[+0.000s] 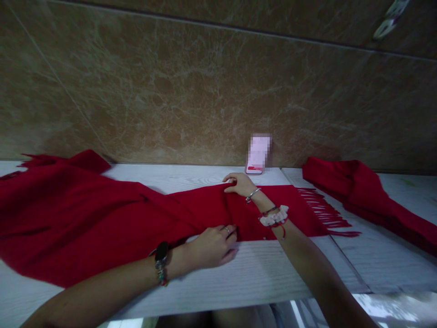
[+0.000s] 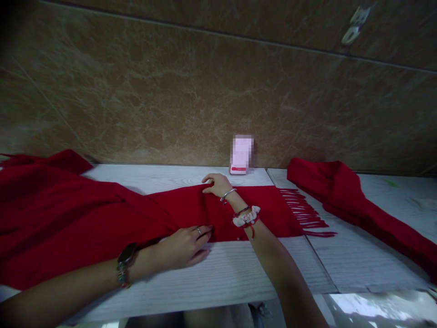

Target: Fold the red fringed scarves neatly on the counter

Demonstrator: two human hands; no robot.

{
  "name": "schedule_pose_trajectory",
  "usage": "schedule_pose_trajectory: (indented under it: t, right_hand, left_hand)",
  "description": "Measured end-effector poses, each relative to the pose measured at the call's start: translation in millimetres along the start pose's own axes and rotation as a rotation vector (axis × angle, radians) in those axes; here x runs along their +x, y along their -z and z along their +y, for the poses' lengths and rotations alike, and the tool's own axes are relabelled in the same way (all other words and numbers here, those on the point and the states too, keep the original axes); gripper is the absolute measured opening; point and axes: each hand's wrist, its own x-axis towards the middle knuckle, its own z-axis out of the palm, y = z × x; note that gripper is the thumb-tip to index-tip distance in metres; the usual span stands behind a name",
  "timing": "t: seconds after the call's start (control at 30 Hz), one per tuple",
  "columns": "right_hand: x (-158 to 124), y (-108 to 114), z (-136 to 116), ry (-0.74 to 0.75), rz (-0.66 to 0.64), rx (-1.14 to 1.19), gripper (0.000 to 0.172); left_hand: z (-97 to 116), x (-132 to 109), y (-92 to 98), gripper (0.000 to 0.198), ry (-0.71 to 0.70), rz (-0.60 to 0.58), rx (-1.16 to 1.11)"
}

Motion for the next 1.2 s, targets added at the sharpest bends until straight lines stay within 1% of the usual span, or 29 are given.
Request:
schedule_pose_trajectory:
  t: [0.07, 0.17, 0.23, 0.33, 0.37, 0.43, 0.5, 0.57, 0.7, 0.83, 0.97, 1.03, 1.13, 1.2]
  right_hand:
    - [1, -4, 3, 0.009, -0.014, 0.016, 0.033]
    - [0, -6, 8, 0.024, -0.082, -0.074, 0.035]
    - [-1, -3, 13, 0.014, -0.122, -0.140, 0.039]
    - [-3, 8, 20, 0.030, -0.200, -0.247, 0.043]
    - [-4, 12, 22, 0.039, -0.228, -0.298, 0.041]
    - [-5, 20, 26, 0.052, -0.272, -0.383, 0.029]
    - [-5, 27, 28, 0.053, -0.282, -0.411, 0.015]
    - [-5, 32, 28, 0.057, -0.280, -0.417, 0.009]
    - [-5, 36, 27, 0.079, -0.266, -0.434, 0.009]
    - [-5, 27, 28, 0.095, -0.257, -0.455, 0.009]
    - [-5, 19, 31, 0.093, -0.264, -0.473, 0.009]
    - [-6, 19, 32, 0.088, -0.265, -0.482, 0.009]
    - [-9, 20, 34, 0.079, -0.265, -0.495, 0.011]
    - [-10, 22, 33, 0.079, -0.265, -0.498, 0.013]
  left_hand:
    - [-1, 0, 1.9, 0.028, 0.006, -0.017, -0.028]
    - [-1, 0, 2.9, 0.028, 0.034, -0.043, -0.059]
    - [0, -1, 1.7, 0.029, 0.075, -0.050, -0.055]
    - [2, -1, -1.2, 0.035, 0.108, -0.053, -0.026]
    - [2, -1, -1.8, 0.039, 0.109, -0.057, -0.018]
    - [2, 0, -1.8, 0.045, 0.108, -0.074, -0.009]
    - [1, 1, -0.3, 0.049, 0.115, -0.101, -0.004]
    - [0, 3, 1.8, 0.051, 0.120, -0.128, 0.003]
    - [-1, 4, 6.7, 0.044, 0.138, -0.161, 0.019]
    - [-1, 6, 14.6, 0.041, 0.115, -0.172, 0.035]
    - [-2, 20, 22.8, 0.039, 0.103, -0.189, 0.036]
    - [-6, 29, 23.2, 0.033, 0.096, -0.180, 0.032]
    - [-22, 40, 18.4, 0.025, 0.090, -0.100, 0.037]
    - [-41, 41, 14.5, 0.024, 0.177, -0.030, -0.002]
